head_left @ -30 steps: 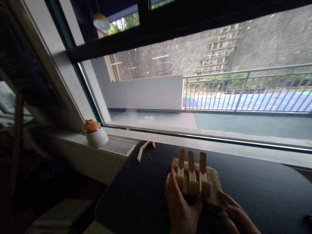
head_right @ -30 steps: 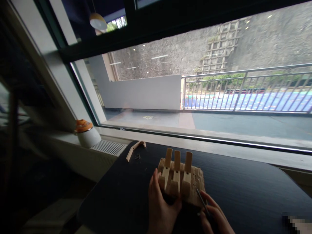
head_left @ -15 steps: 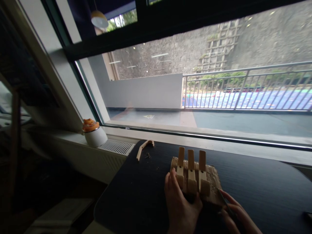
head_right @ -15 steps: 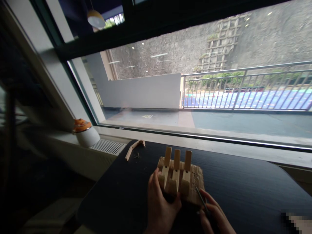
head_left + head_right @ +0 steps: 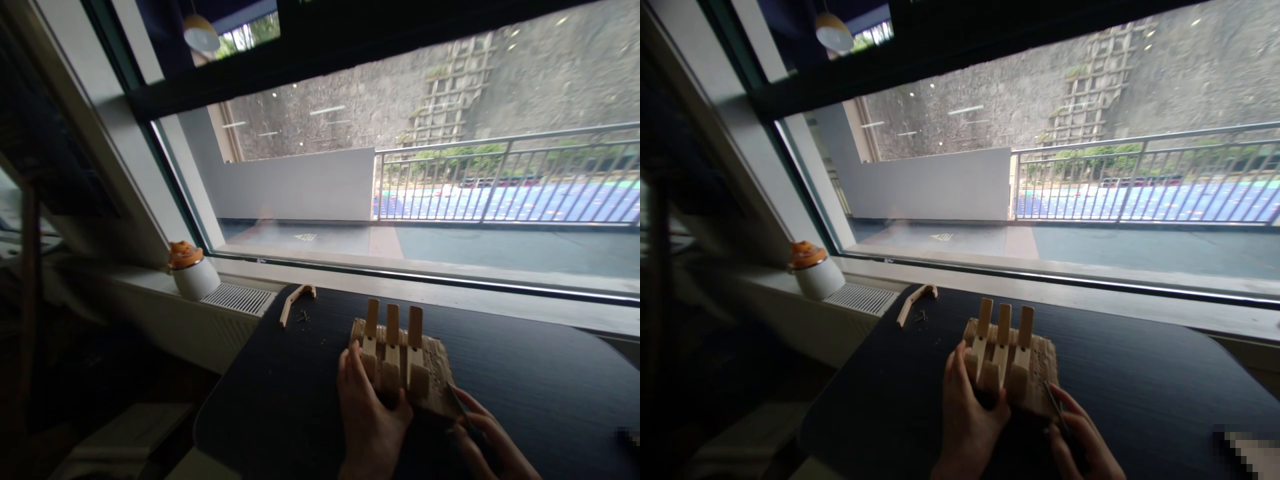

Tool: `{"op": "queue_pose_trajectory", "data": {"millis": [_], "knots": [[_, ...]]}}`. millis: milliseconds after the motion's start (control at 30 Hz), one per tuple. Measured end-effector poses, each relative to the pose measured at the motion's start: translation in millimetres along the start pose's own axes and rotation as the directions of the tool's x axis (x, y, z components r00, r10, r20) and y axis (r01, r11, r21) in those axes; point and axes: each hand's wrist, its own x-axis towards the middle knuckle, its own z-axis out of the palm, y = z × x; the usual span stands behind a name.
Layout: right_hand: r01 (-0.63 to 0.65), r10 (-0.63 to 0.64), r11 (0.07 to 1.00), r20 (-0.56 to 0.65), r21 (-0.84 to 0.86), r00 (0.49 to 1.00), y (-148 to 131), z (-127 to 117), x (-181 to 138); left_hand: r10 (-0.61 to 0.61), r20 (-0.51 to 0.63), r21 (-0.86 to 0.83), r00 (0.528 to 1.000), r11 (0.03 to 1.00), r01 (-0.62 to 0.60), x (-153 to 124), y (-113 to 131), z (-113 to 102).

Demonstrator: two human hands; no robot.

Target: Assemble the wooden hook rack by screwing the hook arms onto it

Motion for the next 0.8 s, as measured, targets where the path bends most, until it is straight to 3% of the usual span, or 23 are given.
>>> {"op": "queue_pose_trajectory", "data": {"millis": [133,267,333,400,533,667,733,800], "knots": [[-0.023,0.024,1.0,-0.01,0.013,1.0,-4,0,0,-0.011,0.018,-0.057,1.0,0.998,0.012,0,-2,-5],[-0.031,0.031,0.999,-0.024,0.026,0.999,-5,2,-2,0.016,0.072,-0.064,0.997,0.998,-0.011,-3,-9,-23],[-0.022,0.023,0.999,-0.015,0.037,1.0,-4,3,-3,0.067,0.031,0.003,0.997,0.998,-0.067,-2,-10,-36],[-0.018,0.019,0.999,-0.015,0.046,1.0,-3,4,-5,0.201,0.004,0.06,0.98,0.978,-0.2,3,-5,-49],[-0.021,0.023,0.998,-0.031,0.063,0.999,-1,6,-6,0.382,0.136,0.058,0.914,0.918,-0.392,23,17,-63],[-0.021,0.023,0.997,-0.027,0.079,0.999,-2,7,-6,0.411,0.328,-0.053,0.851,0.907,-0.418,41,37,-59],[-0.028,0.029,0.996,-0.018,0.089,0.999,-2,7,-6,0.426,0.377,-0.098,0.822,0.901,-0.422,44,43,-55],[-0.037,0.037,0.995,-0.003,0.095,0.999,-2,6,-6,0.42,0.382,-0.113,0.823,0.906,-0.409,43,47,-53]]}}
